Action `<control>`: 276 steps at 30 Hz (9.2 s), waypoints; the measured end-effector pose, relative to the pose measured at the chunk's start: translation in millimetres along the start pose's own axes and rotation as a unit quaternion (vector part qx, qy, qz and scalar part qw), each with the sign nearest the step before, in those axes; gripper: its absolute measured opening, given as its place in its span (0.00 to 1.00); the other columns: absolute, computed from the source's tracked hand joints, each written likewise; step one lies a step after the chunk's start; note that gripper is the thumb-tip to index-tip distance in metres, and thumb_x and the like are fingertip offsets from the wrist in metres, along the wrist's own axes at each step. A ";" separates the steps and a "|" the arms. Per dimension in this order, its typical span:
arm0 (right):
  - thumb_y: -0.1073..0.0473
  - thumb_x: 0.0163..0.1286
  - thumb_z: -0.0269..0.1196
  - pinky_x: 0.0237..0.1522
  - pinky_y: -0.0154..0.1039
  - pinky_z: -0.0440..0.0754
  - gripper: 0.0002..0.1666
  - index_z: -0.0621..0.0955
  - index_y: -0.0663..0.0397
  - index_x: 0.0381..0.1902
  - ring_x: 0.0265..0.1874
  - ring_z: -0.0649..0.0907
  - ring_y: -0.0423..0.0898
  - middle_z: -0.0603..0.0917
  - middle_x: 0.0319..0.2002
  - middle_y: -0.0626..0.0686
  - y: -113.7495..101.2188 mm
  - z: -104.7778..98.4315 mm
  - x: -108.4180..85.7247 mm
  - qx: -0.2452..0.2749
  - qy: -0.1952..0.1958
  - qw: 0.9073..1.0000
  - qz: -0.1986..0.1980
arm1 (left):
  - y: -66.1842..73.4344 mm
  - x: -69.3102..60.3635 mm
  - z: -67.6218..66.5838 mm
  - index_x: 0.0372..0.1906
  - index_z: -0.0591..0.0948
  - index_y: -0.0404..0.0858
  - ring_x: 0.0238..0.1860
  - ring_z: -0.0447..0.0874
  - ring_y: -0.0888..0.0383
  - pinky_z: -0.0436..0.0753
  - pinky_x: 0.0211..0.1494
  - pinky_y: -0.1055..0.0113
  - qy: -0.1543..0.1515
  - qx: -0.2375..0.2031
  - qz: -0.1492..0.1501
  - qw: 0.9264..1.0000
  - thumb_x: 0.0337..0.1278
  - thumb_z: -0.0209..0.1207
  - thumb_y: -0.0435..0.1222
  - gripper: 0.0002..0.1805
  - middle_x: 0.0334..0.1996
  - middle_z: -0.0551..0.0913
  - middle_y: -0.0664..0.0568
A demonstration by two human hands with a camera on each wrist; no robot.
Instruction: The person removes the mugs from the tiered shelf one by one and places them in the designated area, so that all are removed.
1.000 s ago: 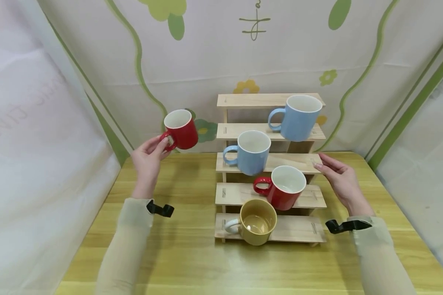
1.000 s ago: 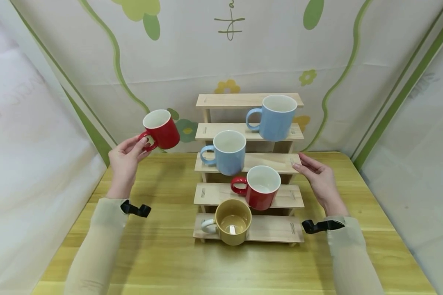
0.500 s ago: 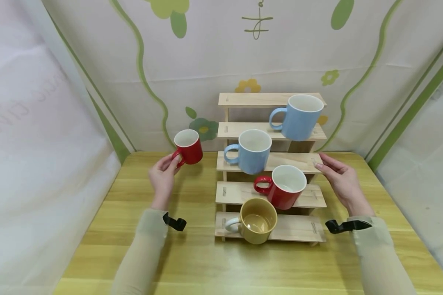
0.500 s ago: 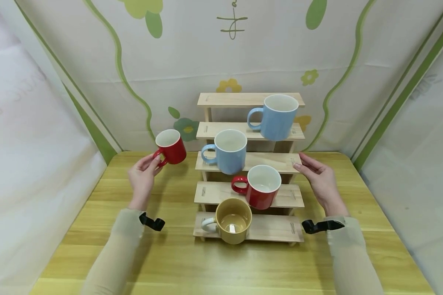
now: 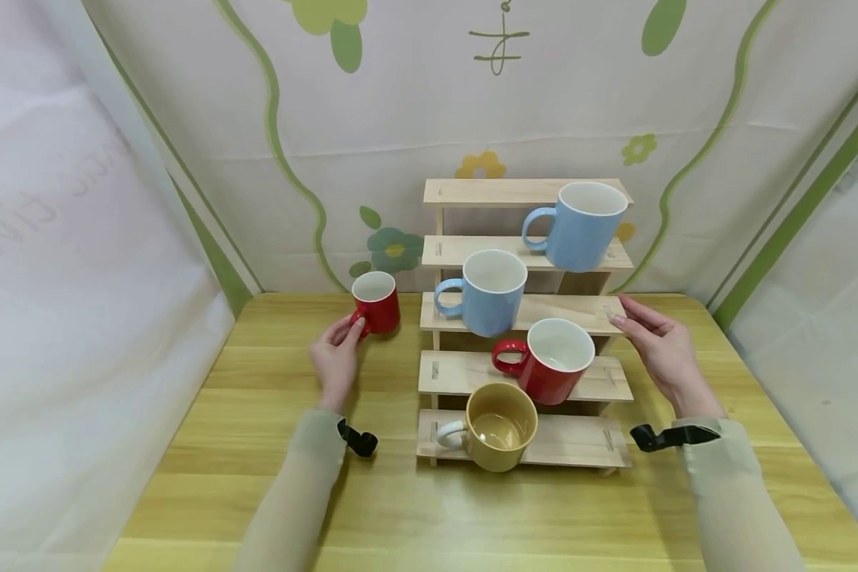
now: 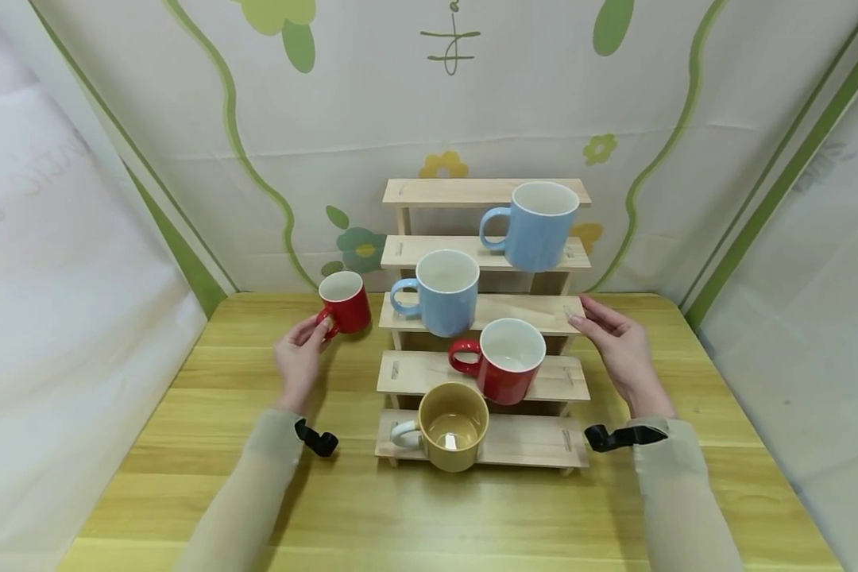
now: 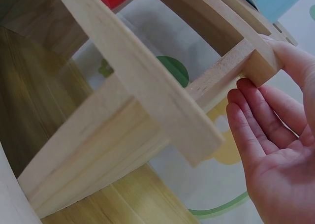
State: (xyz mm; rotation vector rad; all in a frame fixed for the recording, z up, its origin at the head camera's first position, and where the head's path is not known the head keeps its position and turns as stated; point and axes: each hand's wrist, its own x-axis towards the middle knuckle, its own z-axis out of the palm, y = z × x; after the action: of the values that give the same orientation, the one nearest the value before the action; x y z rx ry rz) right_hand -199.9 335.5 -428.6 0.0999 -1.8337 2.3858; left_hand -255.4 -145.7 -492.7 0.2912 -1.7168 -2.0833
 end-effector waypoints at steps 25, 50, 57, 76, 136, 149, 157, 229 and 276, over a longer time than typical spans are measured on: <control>0.72 0.72 0.63 0.57 0.28 0.77 0.24 0.81 0.55 0.64 0.54 0.83 0.37 0.81 0.62 0.46 2.1 -1.1 -1.3 0.021 -0.012 1.000 -0.001 | -32.4 2.7 26.0 0.43 0.89 0.33 0.43 0.89 0.51 0.86 0.53 0.56 0.034 0.012 0.000 0.999 0.56 0.74 0.33 0.11 0.40 0.89 0.43; 0.74 0.72 0.62 0.56 0.29 0.78 0.23 0.81 0.58 0.64 0.53 0.84 0.39 0.83 0.60 0.48 3.6 0.2 0.4 0.040 -0.014 0.999 -0.021 | 17.4 10.9 10.2 0.61 0.83 0.37 0.60 0.80 0.56 0.78 0.64 0.64 0.010 0.033 0.020 0.999 0.56 0.74 0.49 0.32 0.58 0.84 0.49; 0.74 0.72 0.62 0.57 0.29 0.78 0.24 0.80 0.58 0.64 0.53 0.83 0.38 0.82 0.60 0.48 3.6 0.0 -0.7 0.040 -0.013 0.999 -0.020 | 59.2 5.0 20.1 0.63 0.82 0.37 0.62 0.80 0.54 0.78 0.64 0.65 -0.042 0.018 0.060 0.997 0.58 0.74 0.45 0.30 0.59 0.84 0.49; 0.72 0.72 0.63 0.56 0.28 0.78 0.24 0.80 0.57 0.65 0.54 0.83 0.38 0.81 0.62 0.48 2.3 -0.7 -2.0 0.024 -0.005 1.000 -0.011 | 116.9 -22.5 60.1 0.62 0.83 0.38 0.61 0.81 0.52 0.79 0.63 0.63 -0.180 -0.007 0.128 0.975 0.60 0.73 0.38 0.25 0.58 0.84 0.45; 0.72 0.72 0.64 0.57 0.30 0.79 0.25 0.78 0.60 0.65 0.53 0.83 0.39 0.81 0.62 0.48 6.5 5.1 -0.3 0.037 -0.002 0.999 -0.017 | 177.7 -8.7 218.4 0.62 0.82 0.40 0.52 0.82 0.65 0.80 0.56 0.70 -0.404 0.112 0.079 0.904 0.58 0.74 0.44 0.28 0.51 0.86 0.59; 0.71 0.73 0.63 0.58 0.29 0.78 0.26 0.76 0.62 0.67 0.54 0.83 0.38 0.80 0.63 0.50 8.4 4.6 -1.6 0.031 -0.005 0.999 -0.020 | 173.0 -1.2 223.0 0.62 0.83 0.43 0.54 0.82 0.65 0.80 0.57 0.70 -0.469 0.169 0.050 0.865 0.59 0.72 0.48 0.28 0.54 0.85 0.56; 0.71 0.73 0.63 0.58 0.29 0.78 0.28 0.72 0.66 0.69 0.54 0.83 0.38 0.81 0.62 0.48 7.7 3.8 -1.5 0.030 -0.005 0.999 -0.022 | 171.3 1.6 226.6 0.60 0.84 0.42 0.50 0.84 0.63 0.83 0.52 0.71 -0.480 0.178 0.045 0.858 0.59 0.72 0.46 0.25 0.47 0.87 0.57; 0.72 0.72 0.63 0.57 0.30 0.79 0.24 0.79 0.62 0.65 0.52 0.84 0.39 0.83 0.57 0.47 7.4 1.3 0.0 0.029 -0.002 0.999 -0.028 | 174.5 0.6 218.2 0.46 0.88 0.39 0.44 0.88 0.56 0.88 0.45 0.66 -0.436 0.135 0.023 0.889 0.64 0.69 0.41 0.11 0.40 0.89 0.51; 0.71 0.72 0.64 0.57 0.29 0.78 0.23 0.81 0.58 0.63 0.53 0.84 0.38 0.82 0.59 0.48 9.0 1.1 3.2 0.036 0.003 0.999 -0.013 | 196.6 49.8 95.5 0.47 0.87 0.32 0.48 0.87 0.46 0.88 0.49 0.57 -0.338 0.026 0.081 0.937 0.64 0.69 0.35 0.11 0.45 0.87 0.41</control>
State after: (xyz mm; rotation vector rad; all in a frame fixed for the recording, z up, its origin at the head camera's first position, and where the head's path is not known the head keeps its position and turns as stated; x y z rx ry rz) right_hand -204.3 332.3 -436.5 0.1240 -1.7339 2.4311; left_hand -302.7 -112.6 -276.1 -0.6081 -2.0703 -2.1509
